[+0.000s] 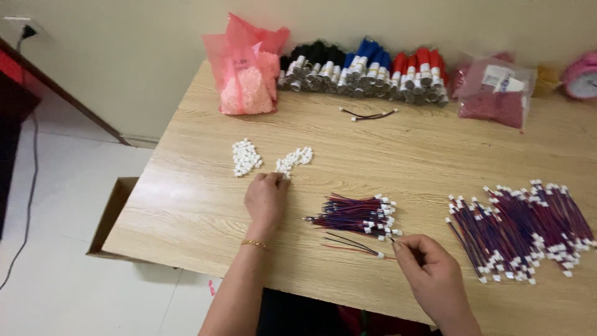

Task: Attaching small white plastic connectors to the ends of thin electrical wires

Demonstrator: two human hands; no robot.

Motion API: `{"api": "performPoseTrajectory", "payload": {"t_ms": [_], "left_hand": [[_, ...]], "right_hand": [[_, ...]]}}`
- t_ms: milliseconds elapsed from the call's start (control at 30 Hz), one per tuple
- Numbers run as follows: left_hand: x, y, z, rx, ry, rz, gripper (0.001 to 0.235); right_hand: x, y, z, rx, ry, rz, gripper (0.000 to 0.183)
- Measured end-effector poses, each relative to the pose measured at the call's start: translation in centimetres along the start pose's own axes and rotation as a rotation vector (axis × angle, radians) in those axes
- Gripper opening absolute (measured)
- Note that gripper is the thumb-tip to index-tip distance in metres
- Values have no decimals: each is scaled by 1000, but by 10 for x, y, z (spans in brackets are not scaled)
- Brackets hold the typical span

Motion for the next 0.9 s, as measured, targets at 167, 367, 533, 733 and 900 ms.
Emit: {"api": "performPoseTrajectory", "payload": {"t_ms": [167, 367, 533, 733, 900], "left_hand": [[-5, -7, -10, -222, 107, -11, 25], [38, 55, -59, -299, 12, -457, 12], [28, 94, -123, 51, -470, -1225, 9], [17, 112, -174, 187, -806, -1319, 15], [33, 123, -178, 81, -840, -1302, 19]], "right_hand": [[3, -9, 0, 111, 11, 40, 11], [11, -20, -4, 119, 14, 20, 10], [19, -27, -10, 127, -4, 31, 10], [28, -31, -15, 285, -1, -98, 9], [33, -30, -17, 197, -7, -82, 9]]}}
Point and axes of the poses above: each hand's wrist, its own z-axis towards the middle knuckle, its own x-axis out of the back of the hand, y = z × x, the point moved 4 cm from there along z, towards the middle knuckle, and after that the axes turned 13 degrees about y, right-handed, at the moved point
